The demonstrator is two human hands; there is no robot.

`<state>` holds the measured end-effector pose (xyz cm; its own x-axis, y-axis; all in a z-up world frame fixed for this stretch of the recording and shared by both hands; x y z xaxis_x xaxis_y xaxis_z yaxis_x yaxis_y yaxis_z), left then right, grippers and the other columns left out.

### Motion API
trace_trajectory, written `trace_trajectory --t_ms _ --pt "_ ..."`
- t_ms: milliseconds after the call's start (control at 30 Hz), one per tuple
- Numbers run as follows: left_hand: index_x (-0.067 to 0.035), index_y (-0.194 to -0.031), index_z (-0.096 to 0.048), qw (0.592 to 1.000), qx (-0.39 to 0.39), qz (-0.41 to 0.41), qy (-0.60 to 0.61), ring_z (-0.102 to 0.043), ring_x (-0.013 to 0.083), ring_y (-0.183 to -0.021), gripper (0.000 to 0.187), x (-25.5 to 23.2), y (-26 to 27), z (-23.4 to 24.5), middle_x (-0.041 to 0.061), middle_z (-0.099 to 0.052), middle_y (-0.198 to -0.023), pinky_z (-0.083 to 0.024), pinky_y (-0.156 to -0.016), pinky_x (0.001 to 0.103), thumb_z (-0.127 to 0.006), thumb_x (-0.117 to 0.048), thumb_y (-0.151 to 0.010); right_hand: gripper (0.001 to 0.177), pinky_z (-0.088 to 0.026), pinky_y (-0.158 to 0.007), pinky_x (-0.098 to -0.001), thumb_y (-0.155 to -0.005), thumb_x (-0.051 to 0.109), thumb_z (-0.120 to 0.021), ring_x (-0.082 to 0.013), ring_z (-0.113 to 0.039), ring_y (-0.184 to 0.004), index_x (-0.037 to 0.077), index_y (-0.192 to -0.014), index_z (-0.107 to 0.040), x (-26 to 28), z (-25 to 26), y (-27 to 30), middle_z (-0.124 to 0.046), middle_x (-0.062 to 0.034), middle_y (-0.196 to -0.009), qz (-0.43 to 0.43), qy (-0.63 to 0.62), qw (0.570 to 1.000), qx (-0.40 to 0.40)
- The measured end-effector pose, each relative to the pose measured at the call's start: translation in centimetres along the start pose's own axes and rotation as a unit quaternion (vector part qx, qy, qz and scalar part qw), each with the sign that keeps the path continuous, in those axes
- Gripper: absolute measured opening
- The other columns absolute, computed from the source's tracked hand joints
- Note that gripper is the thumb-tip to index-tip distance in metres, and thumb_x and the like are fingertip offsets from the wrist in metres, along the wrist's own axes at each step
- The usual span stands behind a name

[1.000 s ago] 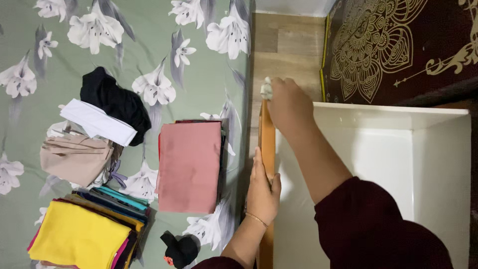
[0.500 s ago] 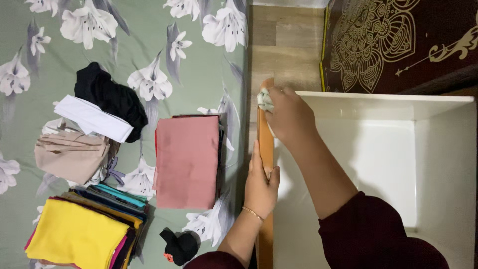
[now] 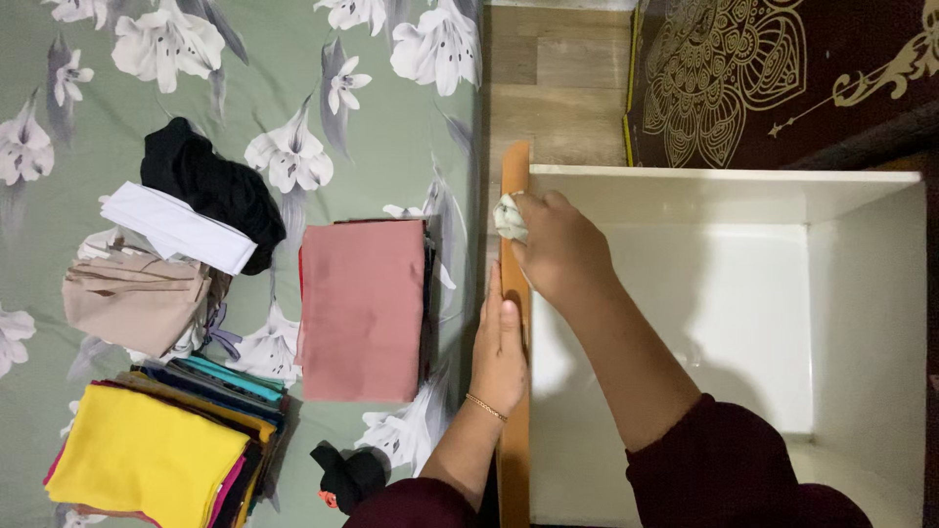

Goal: The person wipes the inside of an open drawer with a cloth, then folds and places several pieces of clothing into the drawer. The person handles red, blue, and pink garments, folding them and arranging them inside the drawer.

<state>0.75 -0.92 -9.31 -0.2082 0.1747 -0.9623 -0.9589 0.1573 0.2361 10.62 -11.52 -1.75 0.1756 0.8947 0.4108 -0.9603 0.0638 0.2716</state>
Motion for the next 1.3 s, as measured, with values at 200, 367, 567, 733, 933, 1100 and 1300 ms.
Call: trace_trajectory --t_ms 200,367,567,733,933,1100,1300 --pt "-0.017 -0.166 -0.013 0.953 0.036 0.09 0.286 -0.04 0.0324 -0.146 0.082 2.4 0.5 -1.2 0.006 -0.026 -0.17 -0.039 -0.114 0.037 -0.017 -0.061 -0.097 0.044 -0.054 -0.08 -0.0484 -0.081 0.015 -0.075 -0.0368 -0.065 -0.097 0.014 -0.124 -0.063 0.6 0.2 2.1 -0.063 -0.0138 -0.109 0.058 -0.026 0.997 -0.033" --pt "-0.01 -0.168 -0.017 0.966 0.029 0.028 0.255 -0.036 0.0237 -0.145 0.092 1.7 0.0 -0.8 0.011 -0.033 -0.169 -0.029 -0.115 0.033 -0.013 -0.073 -0.101 0.049 -0.055 -0.078 -0.0477 -0.077 0.012 -0.076 -0.0373 -0.066 -0.095 0.01 -0.124 -0.063 0.7 -0.1 3.8 -0.063 -0.0146 -0.11 0.089 -0.039 0.994 -0.05" --pt "-0.008 -0.164 -0.022 0.941 0.036 0.06 0.33 -0.035 0.0229 -0.152 0.095 2.0 0.2 -0.9 0.01 -0.036 -0.166 -0.029 -0.121 0.034 -0.014 -0.074 -0.096 0.051 -0.056 -0.075 -0.0471 -0.077 0.011 -0.077 -0.0375 -0.067 -0.092 0.011 -0.127 -0.063 0.6 -0.7 5.8 -0.062 -0.0142 -0.105 0.062 -0.036 0.997 -0.016" --pt "-0.009 -0.163 -0.026 0.914 0.048 0.075 0.396 -0.037 0.0246 -0.152 0.092 2.2 0.2 -0.9 0.012 -0.039 -0.164 -0.029 -0.123 0.036 -0.011 -0.072 -0.097 0.05 -0.056 -0.075 -0.0463 -0.078 0.012 -0.076 -0.0365 -0.067 -0.091 0.012 -0.126 -0.064 1.0 -0.6 6.9 -0.062 -0.0138 -0.105 0.041 -0.046 0.998 -0.007" --pt "-0.019 -0.164 -0.027 0.892 0.058 0.095 0.439 -0.037 0.0251 -0.151 0.089 2.5 0.6 -1.0 0.01 -0.04 -0.163 -0.028 -0.124 0.04 -0.011 -0.073 -0.096 0.053 -0.057 -0.075 -0.0447 -0.079 0.015 -0.077 -0.0343 -0.068 -0.09 0.013 -0.13 -0.061 1.2 -1.1 7.8 -0.061 -0.0124 -0.107 0.02 -0.032 0.999 0.02" --pt "-0.02 -0.163 -0.03 0.888 0.053 0.108 0.444 -0.039 0.0238 -0.15 0.092 2.6 0.6 -0.8 0.008 -0.042 -0.163 -0.029 -0.124 0.04 -0.013 -0.077 -0.093 0.053 -0.058 -0.076 -0.0426 -0.081 0.016 -0.076 -0.0324 -0.07 -0.091 0.012 -0.131 -0.061 1.5 -1.2 8.8 -0.062 -0.0115 -0.107 0.024 -0.044 0.999 0.016" --pt "-0.02 -0.163 -0.031 0.838 0.068 0.144 0.522 -0.039 0.0321 -0.146 0.094 2.3 0.8 -0.9 0.014 -0.04 -0.163 -0.03 -0.122 0.044 -0.012 -0.079 -0.092 0.055 -0.057 -0.078 -0.044 -0.079 0.015 -0.076 -0.0336 -0.069 -0.094 0.014 -0.131 -0.061 1.5 -1.8 10.5 -0.062 -0.0106 -0.111 0.009 -0.04 0.997 0.059"
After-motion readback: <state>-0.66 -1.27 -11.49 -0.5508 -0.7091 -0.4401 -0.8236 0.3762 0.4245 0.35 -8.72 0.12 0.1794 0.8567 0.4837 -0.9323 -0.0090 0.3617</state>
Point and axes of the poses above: each hand's wrist, its own y-axis away from the middle knuckle, its own z-axis out of the back of the hand, x = y × z, the point moved 9 cm from there along -y, towards the middle knuckle
